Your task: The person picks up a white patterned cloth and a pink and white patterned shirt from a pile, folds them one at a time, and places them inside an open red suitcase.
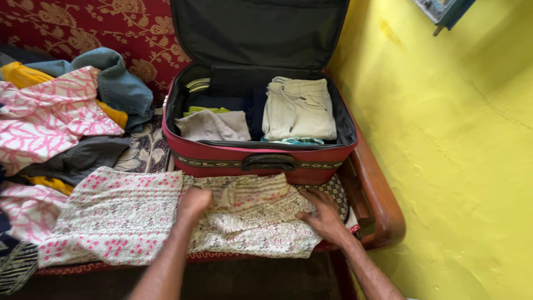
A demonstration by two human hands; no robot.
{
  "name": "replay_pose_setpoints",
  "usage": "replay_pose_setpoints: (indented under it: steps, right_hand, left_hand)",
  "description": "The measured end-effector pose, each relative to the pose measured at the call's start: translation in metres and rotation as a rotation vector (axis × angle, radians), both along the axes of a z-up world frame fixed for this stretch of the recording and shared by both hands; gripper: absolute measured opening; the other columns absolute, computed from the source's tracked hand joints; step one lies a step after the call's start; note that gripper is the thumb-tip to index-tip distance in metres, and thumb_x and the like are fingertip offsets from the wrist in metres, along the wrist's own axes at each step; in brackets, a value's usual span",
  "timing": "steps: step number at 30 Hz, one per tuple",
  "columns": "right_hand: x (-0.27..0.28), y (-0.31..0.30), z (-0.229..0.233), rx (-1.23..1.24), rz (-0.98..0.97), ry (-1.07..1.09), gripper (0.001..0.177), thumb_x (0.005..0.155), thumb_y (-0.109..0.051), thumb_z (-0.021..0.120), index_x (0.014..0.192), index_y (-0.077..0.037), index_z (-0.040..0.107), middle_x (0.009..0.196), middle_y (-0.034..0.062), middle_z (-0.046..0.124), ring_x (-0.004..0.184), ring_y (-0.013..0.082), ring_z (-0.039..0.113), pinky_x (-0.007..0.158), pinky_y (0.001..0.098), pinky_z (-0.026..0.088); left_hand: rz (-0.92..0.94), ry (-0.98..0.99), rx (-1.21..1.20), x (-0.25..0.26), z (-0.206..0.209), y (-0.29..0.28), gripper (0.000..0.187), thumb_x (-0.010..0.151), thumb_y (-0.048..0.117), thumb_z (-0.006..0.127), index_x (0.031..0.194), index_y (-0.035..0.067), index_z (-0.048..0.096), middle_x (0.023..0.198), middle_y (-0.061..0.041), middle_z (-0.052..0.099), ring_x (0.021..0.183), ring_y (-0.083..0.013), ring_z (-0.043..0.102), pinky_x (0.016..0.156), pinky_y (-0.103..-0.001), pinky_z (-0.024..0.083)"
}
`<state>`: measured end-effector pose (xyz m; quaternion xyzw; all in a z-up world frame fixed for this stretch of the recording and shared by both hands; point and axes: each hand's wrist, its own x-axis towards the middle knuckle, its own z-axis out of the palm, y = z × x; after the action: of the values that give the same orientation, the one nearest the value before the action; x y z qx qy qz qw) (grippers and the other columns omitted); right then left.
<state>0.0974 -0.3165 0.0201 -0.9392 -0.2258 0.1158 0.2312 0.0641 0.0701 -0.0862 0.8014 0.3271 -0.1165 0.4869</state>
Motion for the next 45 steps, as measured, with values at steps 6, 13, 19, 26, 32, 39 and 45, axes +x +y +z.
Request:
replay_pose_setpoints:
  steps: [6,13,19,26,32,39,45]
  right_hand:
    - [-0.001,0.003,0.002,0.022,-0.036,0.045,0.078,0.086,-0.061,0.063,0.151,-0.02,0.051,0.159,0.021,0.037,0.146,0.0365,0.033,0.118,0.0624,0.023]
    - [0.033,-0.015,-0.018,0.366,-0.326,0.339,0.066,0.092,-0.048,0.068,0.139,-0.004,0.056,0.137,0.0241,0.066,0.115,0.0395,0.07,0.107,0.0543,0.055]
    - [0.055,-0.021,-0.018,0.336,-0.444,0.025,0.039,0.092,-0.026,0.068,0.124,-0.003,0.073,0.121,0.0217,0.075,0.1,0.0323,0.075,0.094,0.0482,0.056]
    - [0.046,-0.007,-0.031,0.067,-0.448,-0.146,0.046,0.101,-0.039,0.065,0.128,-0.003,0.061,0.106,0.025,0.073,0.093,0.0387,0.072,0.085,0.0519,0.055]
    - [0.024,0.001,-0.004,-0.029,-0.475,0.024,0.048,0.102,-0.043,0.053,0.136,-0.01,0.059,0.077,0.0248,0.077,0.066,0.0358,0.075,0.07,0.048,0.06]
    - [0.027,-0.002,-0.002,-0.155,-0.471,-0.286,0.034,0.098,-0.031,0.061,0.122,-0.007,0.066,0.085,0.0192,0.073,0.075,0.0317,0.072,0.069,0.0495,0.058]
    - [0.012,0.052,-0.012,-0.01,0.015,-0.468,0.023,0.101,-0.025,0.062,0.11,-0.01,0.076,0.112,0.0154,0.07,0.109,0.0282,0.065,0.095,0.0447,0.056]
  left_hand:
    - [-0.285,-0.118,0.432,-0.015,0.08,-0.049,0.074,0.091,0.062,0.068,0.139,0.007,0.054,0.112,-0.021,0.068,0.085,-0.0272,0.069,0.07,-0.051,0.057]
    - [-0.359,-0.113,0.908,-0.037,0.122,-0.094,0.043,0.091,0.046,0.068,0.113,0.009,0.07,0.105,-0.011,0.071,0.092,-0.0232,0.07,0.077,-0.041,0.059]
    - [-0.694,-0.62,0.765,-0.025,0.08,-0.152,0.057,0.088,0.025,0.063,0.142,0.011,0.05,0.148,-0.023,0.047,0.136,-0.0383,0.045,0.104,-0.067,0.039]
    - [-0.603,-0.59,0.77,-0.026,0.085,-0.164,0.067,0.088,0.036,0.062,0.147,0.011,0.042,0.143,-0.021,0.048,0.13,-0.0389,0.048,0.106,-0.07,0.033]
    - [-0.444,-0.143,0.428,-0.007,0.121,-0.17,0.045,0.11,0.039,0.045,0.147,0.014,0.047,0.079,-0.004,0.062,0.063,-0.0171,0.054,0.057,-0.034,0.049]
    - [-0.053,-0.305,0.688,-0.008,0.092,-0.13,0.039,0.091,0.04,0.065,0.108,0.005,0.068,0.088,-0.009,0.067,0.08,-0.0227,0.06,0.07,-0.044,0.051]
    - [0.038,-0.514,0.991,-0.033,0.068,-0.102,0.063,0.066,0.047,0.08,0.105,-0.001,0.07,0.098,-0.022,0.07,0.088,-0.0332,0.062,0.07,-0.053,0.05]
